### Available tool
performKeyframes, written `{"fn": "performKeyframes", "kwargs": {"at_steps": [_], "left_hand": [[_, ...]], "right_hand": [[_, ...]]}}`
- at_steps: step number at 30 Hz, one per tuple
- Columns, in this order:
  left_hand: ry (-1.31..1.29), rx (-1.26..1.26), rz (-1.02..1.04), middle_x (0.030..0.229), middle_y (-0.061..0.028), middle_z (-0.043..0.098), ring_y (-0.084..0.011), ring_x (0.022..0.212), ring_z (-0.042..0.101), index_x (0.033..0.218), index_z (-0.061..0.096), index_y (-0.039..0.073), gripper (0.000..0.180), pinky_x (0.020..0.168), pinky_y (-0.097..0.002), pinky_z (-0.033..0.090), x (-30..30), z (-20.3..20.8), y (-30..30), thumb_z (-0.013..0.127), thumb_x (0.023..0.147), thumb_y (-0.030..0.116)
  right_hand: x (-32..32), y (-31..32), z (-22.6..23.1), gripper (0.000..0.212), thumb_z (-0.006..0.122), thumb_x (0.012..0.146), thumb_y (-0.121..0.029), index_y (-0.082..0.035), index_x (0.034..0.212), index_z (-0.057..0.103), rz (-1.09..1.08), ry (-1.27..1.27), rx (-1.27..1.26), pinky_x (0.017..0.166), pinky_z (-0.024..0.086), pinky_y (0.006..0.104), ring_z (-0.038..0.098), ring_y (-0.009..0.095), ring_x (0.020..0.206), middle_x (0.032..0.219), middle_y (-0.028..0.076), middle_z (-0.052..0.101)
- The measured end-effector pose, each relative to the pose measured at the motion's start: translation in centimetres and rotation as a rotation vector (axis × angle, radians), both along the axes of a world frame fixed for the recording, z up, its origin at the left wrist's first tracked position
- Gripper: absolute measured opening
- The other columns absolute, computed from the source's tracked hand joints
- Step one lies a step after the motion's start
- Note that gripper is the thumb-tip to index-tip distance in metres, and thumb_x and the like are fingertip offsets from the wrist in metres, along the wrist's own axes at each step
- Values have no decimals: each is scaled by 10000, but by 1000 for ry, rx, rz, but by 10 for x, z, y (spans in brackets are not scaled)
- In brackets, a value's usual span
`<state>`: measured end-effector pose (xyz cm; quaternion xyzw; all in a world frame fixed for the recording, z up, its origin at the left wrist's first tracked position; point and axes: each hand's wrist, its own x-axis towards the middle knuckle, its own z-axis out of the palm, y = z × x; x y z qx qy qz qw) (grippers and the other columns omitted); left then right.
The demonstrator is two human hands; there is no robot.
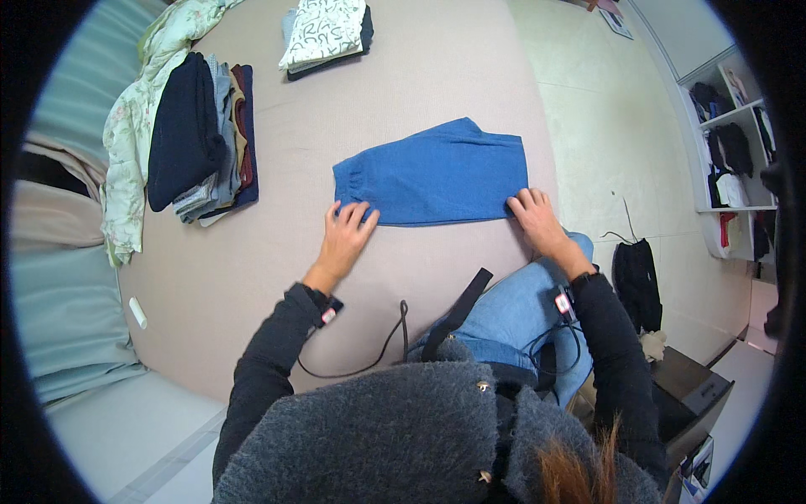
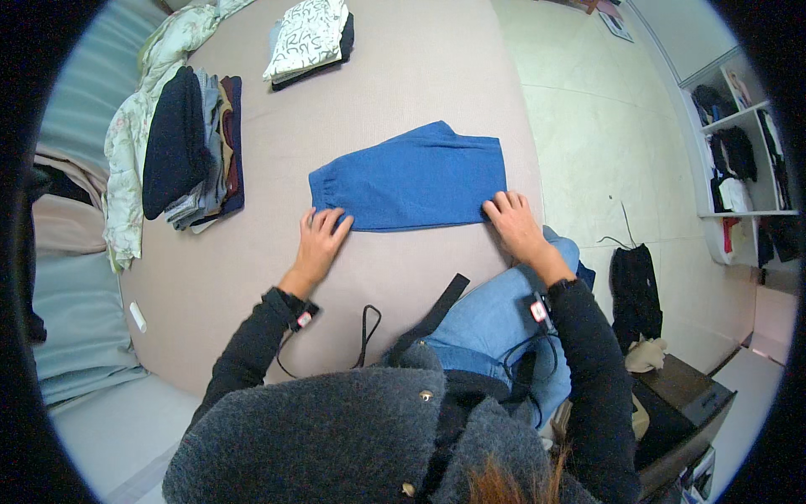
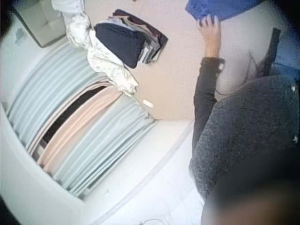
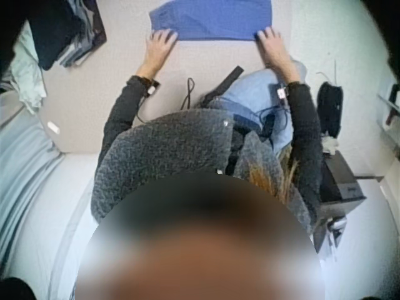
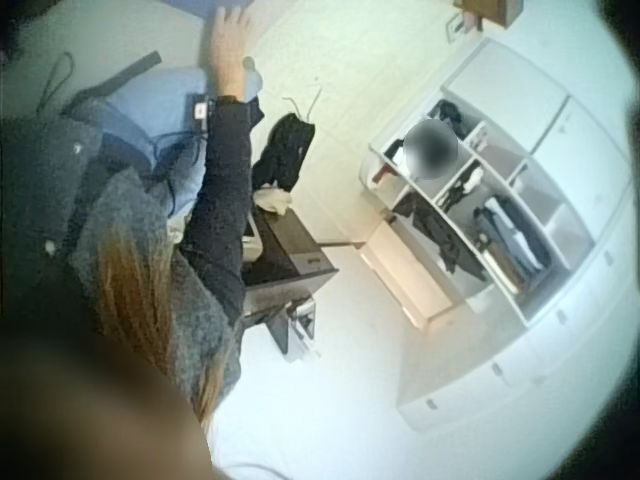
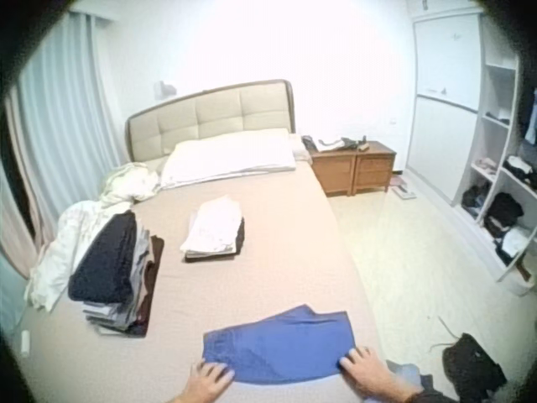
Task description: The person folds several garments on a bed, including dark pants, blue pants, a blue sweatshirt, and black pants. Each item is smoothed, folded into a compact rectangle, and placed on a growing stack.
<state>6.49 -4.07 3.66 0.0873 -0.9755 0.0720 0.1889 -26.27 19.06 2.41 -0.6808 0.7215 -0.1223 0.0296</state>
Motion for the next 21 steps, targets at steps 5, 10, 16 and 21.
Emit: {"fn": "performKeyframes", "kwargs": {"at_steps": [5, 10, 16, 21], "left_hand": [[52, 328, 213, 1077, -76, 610, -276, 1061, 555, 995, 665, 77, 284, 937, -453, 409, 20, -3, 16, 623, 737, -35], [341, 591, 266, 1025, -114, 611, -314, 1009, 565, 925, 663, 28, 190, 853, -415, 464, -53, -4, 20, 600, 775, -70], [194, 541, 428, 1104, -133, 567, -311, 1055, 533, 1100, 622, 49, 229, 897, -431, 437, -127, -38, 18, 620, 872, 31], [97, 390, 423, 1241, -104, 526, -289, 1186, 459, 1273, 569, 95, 399, 1011, -505, 326, -114, -55, 23, 631, 889, 183]], "right_hand": [[6, 6, 0, 432, 556, 664, 128, -31, 1063, 602, -169, -100, 37, 963, 427, 439, 493, 358, 1111, 1148, 146, 542], [48, -65, -5, 410, 521, 698, 142, 30, 1083, 607, -178, -257, -287, 989, 457, 451, 535, 402, 1129, 1189, 223, 550], [84, -139, -36, 469, 575, 884, -101, 0, 1338, 513, -163, -269, -173, 1147, 321, 469, 418, 386, 1348, 1416, 225, 468], [14, -102, -51, 525, 464, 1012, -394, -204, 1500, 426, -164, -21, -61, 1197, 203, 507, 316, 280, 1461, 1562, 64, 391]]}}
